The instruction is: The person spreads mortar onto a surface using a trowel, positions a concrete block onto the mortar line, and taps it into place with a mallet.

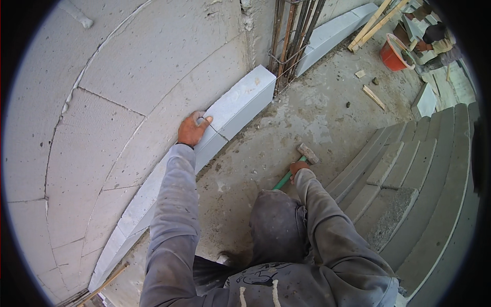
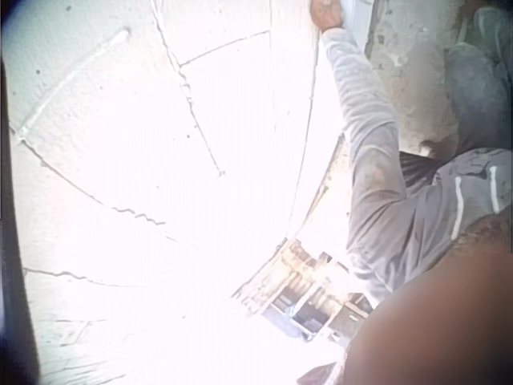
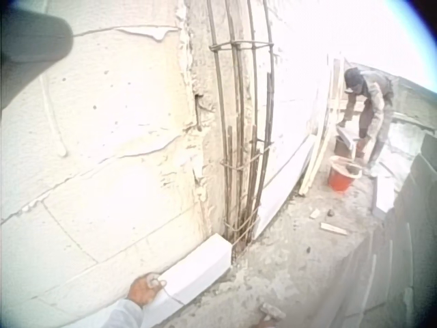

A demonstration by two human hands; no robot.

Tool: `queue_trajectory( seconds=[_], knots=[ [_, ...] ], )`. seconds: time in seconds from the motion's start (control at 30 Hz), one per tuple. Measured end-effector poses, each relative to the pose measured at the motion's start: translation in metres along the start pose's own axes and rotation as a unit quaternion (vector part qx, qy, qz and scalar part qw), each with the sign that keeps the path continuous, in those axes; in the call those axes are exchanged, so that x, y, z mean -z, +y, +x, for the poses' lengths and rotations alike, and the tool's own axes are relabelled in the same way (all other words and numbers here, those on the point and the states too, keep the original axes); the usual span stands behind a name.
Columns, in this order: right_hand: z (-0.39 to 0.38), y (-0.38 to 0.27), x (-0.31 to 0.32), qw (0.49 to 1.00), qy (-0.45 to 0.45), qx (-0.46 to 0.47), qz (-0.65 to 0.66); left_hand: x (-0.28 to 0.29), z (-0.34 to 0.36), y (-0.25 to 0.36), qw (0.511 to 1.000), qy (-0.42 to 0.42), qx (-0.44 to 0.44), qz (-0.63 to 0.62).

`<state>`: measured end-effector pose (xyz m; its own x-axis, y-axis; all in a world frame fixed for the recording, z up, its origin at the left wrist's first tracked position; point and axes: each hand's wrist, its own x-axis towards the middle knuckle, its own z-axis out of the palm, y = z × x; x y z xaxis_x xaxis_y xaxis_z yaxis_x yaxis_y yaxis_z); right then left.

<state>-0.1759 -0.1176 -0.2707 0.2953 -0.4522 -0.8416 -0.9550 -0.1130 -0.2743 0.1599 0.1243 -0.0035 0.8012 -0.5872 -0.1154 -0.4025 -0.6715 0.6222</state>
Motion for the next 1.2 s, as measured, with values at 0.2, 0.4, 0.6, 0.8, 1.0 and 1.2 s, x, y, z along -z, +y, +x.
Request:
queue_trajectory(
  seconds=[0.2,0.4,0.6,0.8,1.0,1.2],
  knots=[
    [-0.004,0.000,0.003,0.998,0.017,-0.019,0.050,-0.002,0.004,0.003,1.000,-0.007,-0.001,-0.004],
    [-0.026,-0.017,0.006,0.997,0.029,-0.070,0.019,-0.001,0.002,-0.003,1.000,-0.006,-0.012,0.010],
    [-0.034,-0.023,0.012,0.999,0.006,-0.047,0.012,-0.001,0.003,-0.003,1.000,0.004,-0.014,-0.013],
    [-0.031,-0.017,0.014,0.999,0.017,-0.036,-0.001,-0.003,-0.004,0.014,1.000,0.018,-0.011,0.017],
    [-0.045,-0.029,0.026,0.968,-0.031,0.071,-0.241,-0.013,-0.019,0.018,0.990,0.119,-0.033,0.073],
    [-0.024,-0.016,0.016,0.999,0.014,-0.052,-0.004,-0.012,-0.059,0.019,0.980,0.185,-0.056,0.047]
  ],
)
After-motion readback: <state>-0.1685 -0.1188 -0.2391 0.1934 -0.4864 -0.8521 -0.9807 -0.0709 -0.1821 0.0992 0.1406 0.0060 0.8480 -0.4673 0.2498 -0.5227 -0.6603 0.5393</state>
